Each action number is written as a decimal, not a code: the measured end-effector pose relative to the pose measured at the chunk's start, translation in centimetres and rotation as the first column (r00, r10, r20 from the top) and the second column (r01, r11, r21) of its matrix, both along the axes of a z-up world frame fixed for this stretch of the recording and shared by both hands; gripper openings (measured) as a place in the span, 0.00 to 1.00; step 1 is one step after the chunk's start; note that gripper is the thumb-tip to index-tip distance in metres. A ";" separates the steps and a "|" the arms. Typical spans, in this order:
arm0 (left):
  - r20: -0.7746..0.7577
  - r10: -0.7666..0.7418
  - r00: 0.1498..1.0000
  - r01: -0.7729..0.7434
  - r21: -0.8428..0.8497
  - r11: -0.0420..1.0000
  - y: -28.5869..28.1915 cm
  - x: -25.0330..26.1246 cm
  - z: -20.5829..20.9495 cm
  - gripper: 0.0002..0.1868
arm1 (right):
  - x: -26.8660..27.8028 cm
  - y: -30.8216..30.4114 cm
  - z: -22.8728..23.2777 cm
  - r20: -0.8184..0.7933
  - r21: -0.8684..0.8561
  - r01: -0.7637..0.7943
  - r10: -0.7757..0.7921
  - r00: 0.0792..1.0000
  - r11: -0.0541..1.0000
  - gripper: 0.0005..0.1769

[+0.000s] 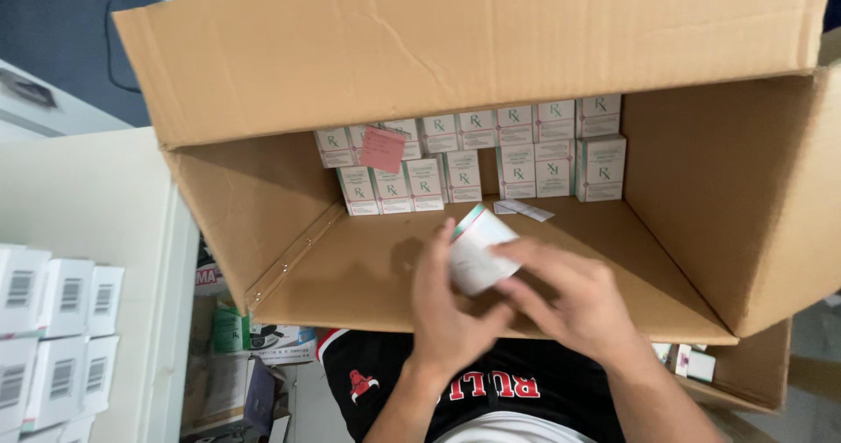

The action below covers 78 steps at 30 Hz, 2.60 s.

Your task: The person repeatedly picks small white boxes from a large cardboard box, opens them to check the contents, and places them on a nearby surface. The person continues this cycle of picking, opening, and placing boxes throughout the clip.

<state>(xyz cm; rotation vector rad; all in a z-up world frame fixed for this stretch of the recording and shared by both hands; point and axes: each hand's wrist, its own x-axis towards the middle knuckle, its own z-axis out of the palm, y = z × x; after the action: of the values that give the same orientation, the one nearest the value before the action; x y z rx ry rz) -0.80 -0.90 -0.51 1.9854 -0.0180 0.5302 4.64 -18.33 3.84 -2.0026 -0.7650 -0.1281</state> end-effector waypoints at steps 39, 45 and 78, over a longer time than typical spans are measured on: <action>0.469 0.770 0.433 -0.878 0.415 0.241 20.3 -11.0 14.0 0.30 | 1.2 0.7 -2.2 -0.169 -0.524 -0.259 0.199 0.965 0.811 0.44; 0.212 0.927 0.310 -0.663 0.747 0.051 21.1 -11.6 15.1 0.27 | 1.2 0.7 -1.8 -0.200 -0.527 -0.259 0.178 0.964 0.810 0.44; -0.486 -0.367 0.793 0.564 0.358 0.744 -14.3 25.8 -12.8 0.24 | 3.1 -4.0 2.9 -0.426 -0.574 -0.076 -0.218 0.878 0.815 0.22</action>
<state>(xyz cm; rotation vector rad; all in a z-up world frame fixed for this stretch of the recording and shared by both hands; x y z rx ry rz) 24.99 -15.15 -13.29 2.4310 -0.4504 -0.2475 7.70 -22.35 6.69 -2.4932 -0.4222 0.6151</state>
